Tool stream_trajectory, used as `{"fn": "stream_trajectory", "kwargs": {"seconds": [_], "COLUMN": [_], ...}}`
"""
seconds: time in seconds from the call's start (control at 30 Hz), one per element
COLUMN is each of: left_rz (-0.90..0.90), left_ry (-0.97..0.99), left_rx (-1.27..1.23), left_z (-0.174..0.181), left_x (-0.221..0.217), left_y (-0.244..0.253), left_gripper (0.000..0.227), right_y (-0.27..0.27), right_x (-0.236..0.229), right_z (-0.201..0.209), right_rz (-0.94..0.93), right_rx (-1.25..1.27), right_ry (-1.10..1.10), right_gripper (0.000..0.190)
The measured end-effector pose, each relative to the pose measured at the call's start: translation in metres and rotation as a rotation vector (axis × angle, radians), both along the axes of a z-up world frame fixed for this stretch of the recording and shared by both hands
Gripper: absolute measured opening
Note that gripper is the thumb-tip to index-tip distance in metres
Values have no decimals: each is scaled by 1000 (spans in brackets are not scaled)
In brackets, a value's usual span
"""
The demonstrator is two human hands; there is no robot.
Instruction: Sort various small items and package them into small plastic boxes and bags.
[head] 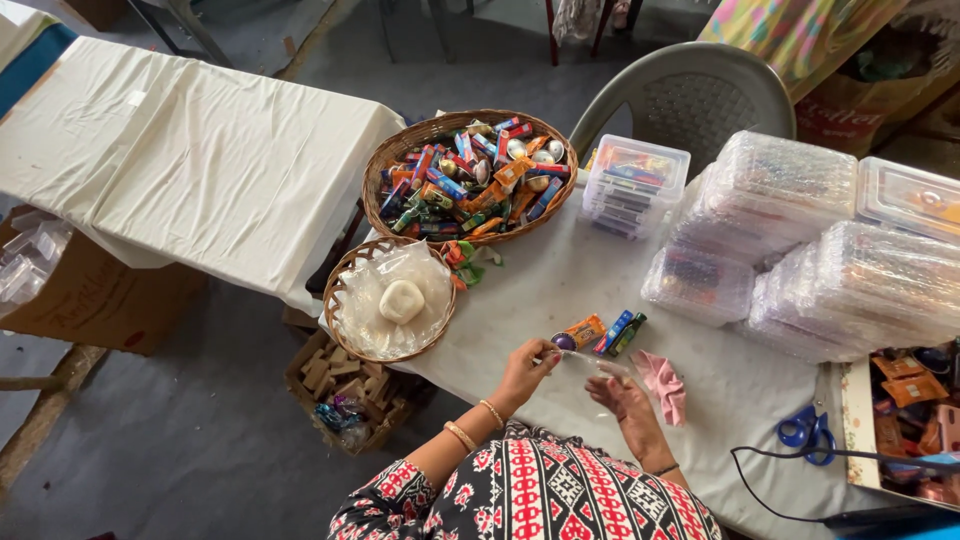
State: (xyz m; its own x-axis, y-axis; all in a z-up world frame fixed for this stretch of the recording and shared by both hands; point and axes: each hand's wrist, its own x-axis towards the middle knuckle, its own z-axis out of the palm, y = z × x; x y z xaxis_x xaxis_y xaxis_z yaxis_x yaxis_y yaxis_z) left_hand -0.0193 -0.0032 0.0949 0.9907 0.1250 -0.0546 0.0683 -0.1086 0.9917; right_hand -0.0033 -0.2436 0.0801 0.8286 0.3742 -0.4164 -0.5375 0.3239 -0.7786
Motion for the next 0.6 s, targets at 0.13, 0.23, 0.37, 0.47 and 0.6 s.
{"fn": "stream_trajectory", "kwargs": {"seconds": [0.13, 0.23, 0.37, 0.47, 0.6], "left_rz": [23, 36, 56, 62, 62], "left_ry": [-7, -2, 108, 124, 99], "left_rx": [-2, -43, -177, -214, -196], "left_z": [-14, -37, -41, -37, -46], "left_x": [3, 5, 5, 5, 6], "left_y": [5, 11, 9, 7, 10], "left_gripper": [16, 17, 21, 23, 27], "right_y": [-3, -8, 3, 18, 18], "right_x": [-5, -5, -2, -6, -7], "right_z": [-43, -65, -28, 6, -11], "right_rz": [147, 45, 136, 324, 423], "right_rx": [-94, 52, 60, 27, 139], "right_ry": [-115, -65, -66, -98, -26], "right_gripper": [28, 27, 40, 49, 46]}}
